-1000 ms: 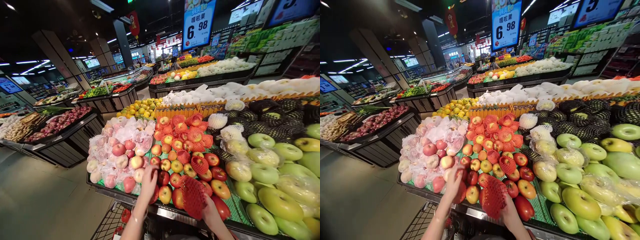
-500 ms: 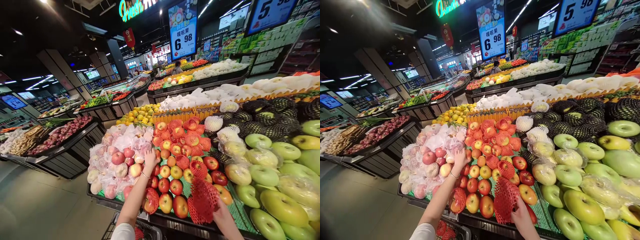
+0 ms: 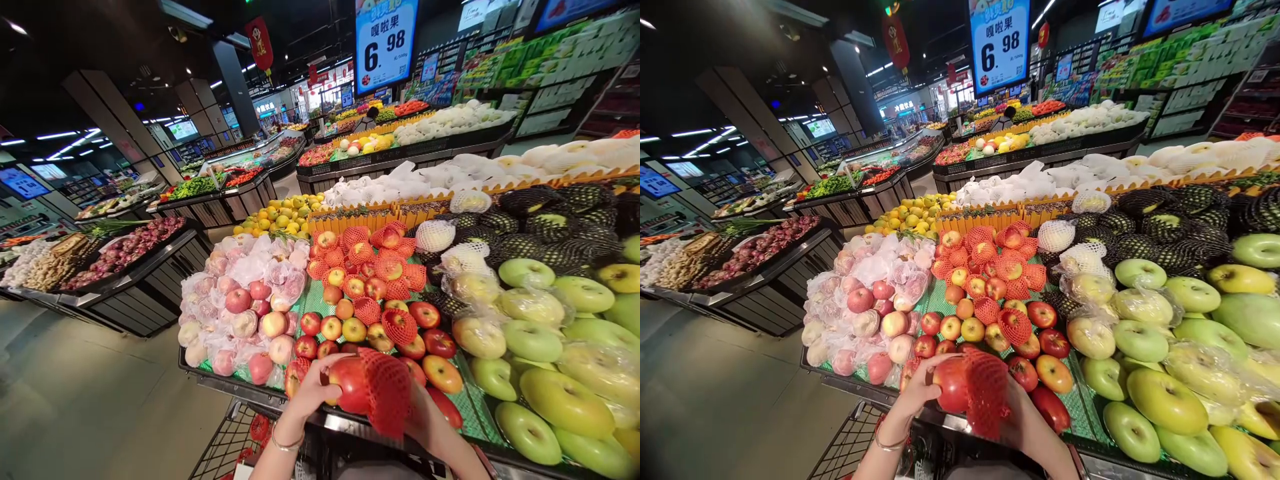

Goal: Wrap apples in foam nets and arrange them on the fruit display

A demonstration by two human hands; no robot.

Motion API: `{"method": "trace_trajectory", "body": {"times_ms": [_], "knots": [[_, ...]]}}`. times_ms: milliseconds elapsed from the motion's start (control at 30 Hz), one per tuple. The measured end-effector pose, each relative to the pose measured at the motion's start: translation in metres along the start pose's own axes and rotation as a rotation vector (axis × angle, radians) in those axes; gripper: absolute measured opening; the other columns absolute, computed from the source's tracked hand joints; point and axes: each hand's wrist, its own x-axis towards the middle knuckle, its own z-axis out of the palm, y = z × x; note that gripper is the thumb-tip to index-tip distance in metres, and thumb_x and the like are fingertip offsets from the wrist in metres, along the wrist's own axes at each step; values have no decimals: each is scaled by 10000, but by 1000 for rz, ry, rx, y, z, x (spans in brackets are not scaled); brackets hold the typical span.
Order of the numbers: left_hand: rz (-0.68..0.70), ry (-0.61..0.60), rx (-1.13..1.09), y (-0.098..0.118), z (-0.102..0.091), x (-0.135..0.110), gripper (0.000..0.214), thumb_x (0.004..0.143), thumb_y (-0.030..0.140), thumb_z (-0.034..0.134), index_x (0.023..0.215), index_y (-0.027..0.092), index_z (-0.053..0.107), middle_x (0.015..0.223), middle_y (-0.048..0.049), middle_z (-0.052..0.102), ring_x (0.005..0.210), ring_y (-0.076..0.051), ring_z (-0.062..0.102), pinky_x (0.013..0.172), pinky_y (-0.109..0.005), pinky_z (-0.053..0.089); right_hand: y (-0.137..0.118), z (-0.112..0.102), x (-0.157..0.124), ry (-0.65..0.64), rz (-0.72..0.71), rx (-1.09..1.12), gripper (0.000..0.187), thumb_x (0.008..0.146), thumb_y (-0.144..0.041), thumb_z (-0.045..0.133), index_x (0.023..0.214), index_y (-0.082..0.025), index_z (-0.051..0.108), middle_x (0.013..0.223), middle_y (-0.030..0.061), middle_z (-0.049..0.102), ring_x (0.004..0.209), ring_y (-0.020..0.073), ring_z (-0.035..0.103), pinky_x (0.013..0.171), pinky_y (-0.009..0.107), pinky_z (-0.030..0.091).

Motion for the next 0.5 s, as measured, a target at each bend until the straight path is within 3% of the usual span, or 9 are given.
{"method": "trace_trajectory", "body": {"times_ms": [100, 167, 333, 500], "knots": [[-6, 4, -6, 0, 3, -5, 640, 594, 517, 864, 1089, 188, 626, 1009, -55, 660, 928, -211, 596, 838, -292, 425, -40, -1, 6, -347, -90, -103, 281, 753, -155, 647, 979, -275, 764, 1248, 64, 677, 1222, 298, 589, 1056, 447, 503], [-25, -17, -14, 2, 5, -8, 600, 603, 479, 872, 1039, 189, 579, 925, -20, 630, 836, -162, 563, 767, -247, 397, -60, 3, 13, -441, -119, -152, 305, 731, -79, 605, 892, -276, 772, 1187, 54, 703, 1244, 303, 573, 1104, 472, 453], [-39, -14, 34, -4, 12, -26, 511, 644, 430, 864, 947, 184, 534, 937, -11, 592, 866, -151, 524, 828, -247, 381, -80, 14, 24, -453, -60, -89, 406, 667, -89, 644, 1040, -223, 734, 1218, 103, 672, 1177, 313, 593, 1059, 479, 477], [51, 151, -71, -40, 12, -37, 617, 615, 592, 830, 1008, 192, 574, 949, -18, 583, 877, -167, 519, 800, -249, 377, -81, 12, 27, -502, 153, 143, 424, 728, -114, 602, 1139, -199, 656, 1094, 54, 703, 998, 219, 647, 950, 347, 538]]}}
